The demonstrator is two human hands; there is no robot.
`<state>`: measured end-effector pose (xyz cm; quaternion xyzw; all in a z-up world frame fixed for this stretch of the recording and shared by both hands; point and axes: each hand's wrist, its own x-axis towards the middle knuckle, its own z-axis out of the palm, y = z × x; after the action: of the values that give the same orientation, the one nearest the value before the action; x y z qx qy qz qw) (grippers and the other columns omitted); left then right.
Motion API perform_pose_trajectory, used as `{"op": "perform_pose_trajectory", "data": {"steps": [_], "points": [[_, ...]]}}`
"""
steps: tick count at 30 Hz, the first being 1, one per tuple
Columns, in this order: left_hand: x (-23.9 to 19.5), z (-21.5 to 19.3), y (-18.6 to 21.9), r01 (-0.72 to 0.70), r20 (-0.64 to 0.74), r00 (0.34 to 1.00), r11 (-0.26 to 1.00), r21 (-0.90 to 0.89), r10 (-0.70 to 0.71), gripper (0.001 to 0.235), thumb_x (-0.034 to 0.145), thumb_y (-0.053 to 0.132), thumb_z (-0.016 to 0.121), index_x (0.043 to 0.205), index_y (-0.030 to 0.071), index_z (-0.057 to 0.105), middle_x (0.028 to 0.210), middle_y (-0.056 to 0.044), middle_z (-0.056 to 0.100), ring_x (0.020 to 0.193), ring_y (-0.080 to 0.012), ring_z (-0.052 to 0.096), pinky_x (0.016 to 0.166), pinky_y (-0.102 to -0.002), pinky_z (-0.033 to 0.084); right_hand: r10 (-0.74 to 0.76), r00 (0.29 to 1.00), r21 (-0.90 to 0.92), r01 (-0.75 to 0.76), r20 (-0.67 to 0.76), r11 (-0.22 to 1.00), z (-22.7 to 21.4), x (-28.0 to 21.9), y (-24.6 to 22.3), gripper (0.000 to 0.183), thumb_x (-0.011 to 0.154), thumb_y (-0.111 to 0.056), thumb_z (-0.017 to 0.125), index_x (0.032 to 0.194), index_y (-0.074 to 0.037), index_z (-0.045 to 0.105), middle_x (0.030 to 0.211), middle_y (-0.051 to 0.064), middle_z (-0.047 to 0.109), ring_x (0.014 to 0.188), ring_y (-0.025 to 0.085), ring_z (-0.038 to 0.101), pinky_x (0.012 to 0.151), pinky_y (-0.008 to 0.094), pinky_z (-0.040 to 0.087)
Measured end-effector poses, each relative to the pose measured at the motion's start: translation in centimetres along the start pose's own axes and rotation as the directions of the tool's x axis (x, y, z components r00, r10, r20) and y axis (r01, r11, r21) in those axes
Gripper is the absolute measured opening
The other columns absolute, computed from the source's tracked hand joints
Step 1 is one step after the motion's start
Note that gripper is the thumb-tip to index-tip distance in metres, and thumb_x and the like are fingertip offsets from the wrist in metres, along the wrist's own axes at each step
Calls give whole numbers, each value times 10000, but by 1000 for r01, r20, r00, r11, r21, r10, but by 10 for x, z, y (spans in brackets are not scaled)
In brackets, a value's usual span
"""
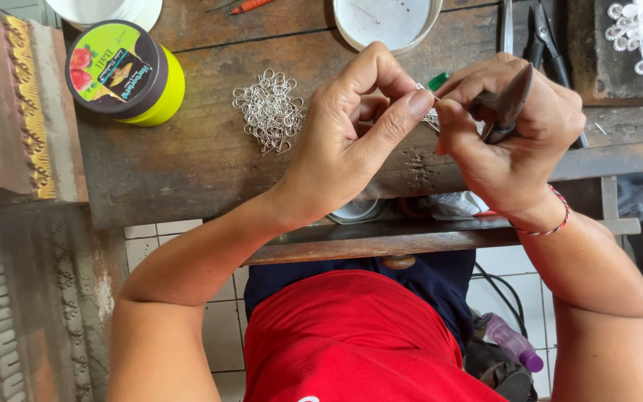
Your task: The person repeatedly picks up small metal pins from a pile on a wooden workbench and uses pliers to bend one end into a loop. They hold the pin with a pen-like tool in the left hand and manipulate it with pliers in the right hand, then place the finished looped pin back onto the table.
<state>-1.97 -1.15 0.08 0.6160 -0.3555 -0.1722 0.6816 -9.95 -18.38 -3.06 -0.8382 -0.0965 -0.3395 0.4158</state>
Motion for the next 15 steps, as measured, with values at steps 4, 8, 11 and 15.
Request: {"op": "perform_pose_trajectory", "data": {"steps": [4,8,11,15], "points": [[0,1,-1,-5,3,1000,1000,-15,5,148,1039,229,570,933,145,509,801,67,486,670,-33,418,636,-207,417,7,1000,39,-7,16,999,-2,5,-5,247,1002,157,648,794,42,579,681,122,601,738,280,613,715,375,445],[0,-2,-4,67,72,996,985,-159,-56,164,1027,209,586,915,147,484,734,54,417,620,-36,356,569,-206,313,11,999,163,-19,53,986,-5,9,-5,197,1007,142,665,839,60,602,698,138,605,764,273,617,675,341,445],[4,-6,-2,184,169,976,935,-304,-137,173,999,207,612,891,141,494,731,18,428,588,-49,338,508,-193,265,-50,995,221,29,87,975,-10,12,-1,159,989,139,674,858,70,617,822,209,639,763,276,608,691,352,448],[9,-12,-2,461,315,883,770,-442,-348,199,924,196,664,817,126,511,735,-48,507,534,-55,325,429,-168,180,-118,980,283,68,161,957,-15,17,1,135,1017,35,662,894,62,611,929,221,645,819,279,602,770,372,463]]}}
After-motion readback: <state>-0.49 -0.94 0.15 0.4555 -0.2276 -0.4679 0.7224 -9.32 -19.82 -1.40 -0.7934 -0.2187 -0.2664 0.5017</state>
